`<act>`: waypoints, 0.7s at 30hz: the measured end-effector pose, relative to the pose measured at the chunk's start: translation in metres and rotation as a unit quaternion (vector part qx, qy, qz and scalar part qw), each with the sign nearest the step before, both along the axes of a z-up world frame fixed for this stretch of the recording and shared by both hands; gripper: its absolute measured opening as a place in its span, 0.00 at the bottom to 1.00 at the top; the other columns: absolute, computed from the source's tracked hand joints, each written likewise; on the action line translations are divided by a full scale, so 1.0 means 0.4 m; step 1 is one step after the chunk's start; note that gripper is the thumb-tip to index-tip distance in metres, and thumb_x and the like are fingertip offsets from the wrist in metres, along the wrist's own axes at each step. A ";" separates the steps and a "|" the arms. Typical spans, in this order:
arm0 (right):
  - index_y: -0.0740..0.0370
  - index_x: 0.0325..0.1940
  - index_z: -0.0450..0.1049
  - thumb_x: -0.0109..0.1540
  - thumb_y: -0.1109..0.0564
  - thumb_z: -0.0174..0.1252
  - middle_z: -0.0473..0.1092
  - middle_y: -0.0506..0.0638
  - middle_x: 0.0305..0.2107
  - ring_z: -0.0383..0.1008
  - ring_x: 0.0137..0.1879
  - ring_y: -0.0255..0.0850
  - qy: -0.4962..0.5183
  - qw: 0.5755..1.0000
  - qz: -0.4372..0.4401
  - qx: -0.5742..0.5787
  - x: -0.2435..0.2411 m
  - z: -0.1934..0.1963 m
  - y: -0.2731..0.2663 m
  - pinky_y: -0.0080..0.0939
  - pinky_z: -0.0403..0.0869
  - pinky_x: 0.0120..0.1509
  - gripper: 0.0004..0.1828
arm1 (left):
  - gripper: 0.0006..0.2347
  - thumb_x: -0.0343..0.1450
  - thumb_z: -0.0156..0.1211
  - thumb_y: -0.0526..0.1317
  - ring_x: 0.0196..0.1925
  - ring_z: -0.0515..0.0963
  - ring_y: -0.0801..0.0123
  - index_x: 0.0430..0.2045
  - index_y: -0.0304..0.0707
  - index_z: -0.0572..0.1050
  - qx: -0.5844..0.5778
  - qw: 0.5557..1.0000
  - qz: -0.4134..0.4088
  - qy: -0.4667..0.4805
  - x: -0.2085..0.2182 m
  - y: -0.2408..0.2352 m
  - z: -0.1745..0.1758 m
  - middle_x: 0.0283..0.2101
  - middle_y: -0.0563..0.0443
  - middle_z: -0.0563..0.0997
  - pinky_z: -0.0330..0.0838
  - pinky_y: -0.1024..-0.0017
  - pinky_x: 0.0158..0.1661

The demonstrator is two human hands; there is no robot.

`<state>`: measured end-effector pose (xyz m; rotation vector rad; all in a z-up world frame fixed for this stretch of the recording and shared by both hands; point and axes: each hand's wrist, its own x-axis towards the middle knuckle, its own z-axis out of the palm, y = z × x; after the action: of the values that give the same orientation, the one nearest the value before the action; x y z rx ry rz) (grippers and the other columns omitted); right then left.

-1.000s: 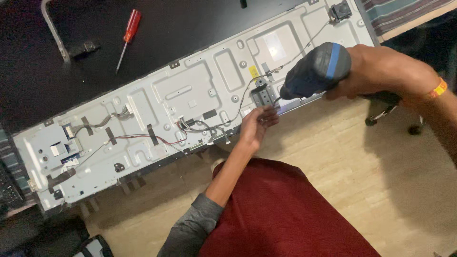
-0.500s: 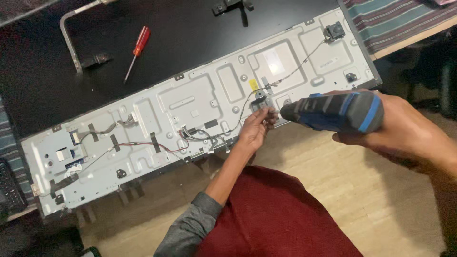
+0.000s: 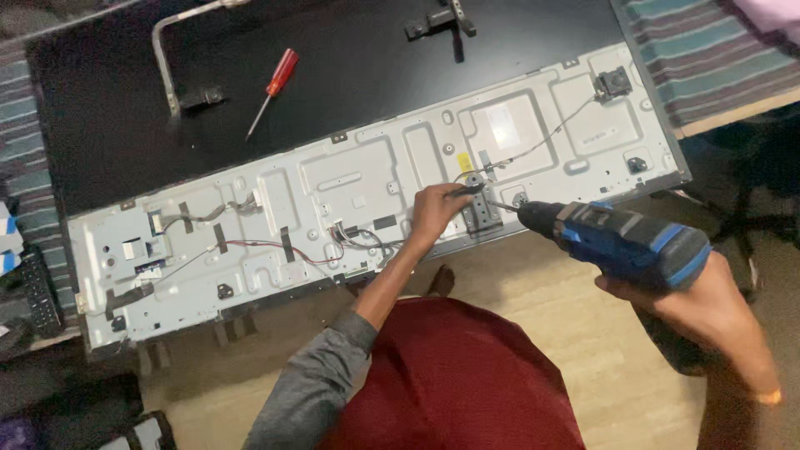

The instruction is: The person uses a cordless drill and a screwdriver to remove and install screws on the back panel of a television. They also adjust internal wires and components while working on the device.

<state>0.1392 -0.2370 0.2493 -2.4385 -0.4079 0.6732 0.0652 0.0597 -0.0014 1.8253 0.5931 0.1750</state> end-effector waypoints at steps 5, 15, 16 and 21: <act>0.62 0.50 0.80 0.49 0.56 0.77 0.76 0.52 0.34 0.76 0.32 0.41 -0.032 0.999 0.037 -0.005 0.011 -0.013 -0.011 0.43 0.75 0.37 0.26 | 0.09 0.69 0.69 0.41 0.16 0.66 0.82 0.37 0.36 0.85 -0.018 0.993 0.078 -0.089 -0.016 0.023 0.029 0.14 0.57 0.71 0.58 0.75 0.20; 0.63 0.50 0.80 0.49 0.57 0.76 0.77 0.52 0.35 0.77 0.34 0.41 0.001 0.957 0.127 0.259 0.016 -0.109 0.456 0.42 0.75 0.39 0.27 | 0.06 0.74 0.66 0.37 0.17 0.57 0.86 0.28 0.39 0.75 -0.292 0.790 0.476 -0.255 -0.449 0.426 0.004 0.19 0.66 0.64 0.46 0.78 0.17; 0.63 0.50 0.80 0.49 0.57 0.76 0.77 0.52 0.35 0.77 0.34 0.40 0.003 0.952 0.127 0.279 0.001 -0.109 0.507 0.42 0.75 0.39 0.27 | 0.06 0.73 0.64 0.36 0.17 0.58 0.85 0.27 0.38 0.75 -0.258 0.770 0.521 -0.263 -0.515 0.478 0.007 0.19 0.65 0.65 0.47 0.78 0.17; 0.64 0.50 0.79 0.49 0.58 0.76 0.77 0.52 0.35 0.77 0.35 0.40 0.027 0.935 0.118 0.333 -0.169 -0.119 0.729 0.42 0.75 0.40 0.27 | 0.04 0.71 0.63 0.36 0.19 0.60 0.83 0.26 0.38 0.76 -0.147 0.661 0.676 -0.290 -0.894 0.781 0.018 0.20 0.63 0.67 0.49 0.77 0.19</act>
<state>0.0715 0.0544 0.2018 -1.7380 -0.7742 0.5771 -0.2922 0.3721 0.0058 0.5714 1.2935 1.4996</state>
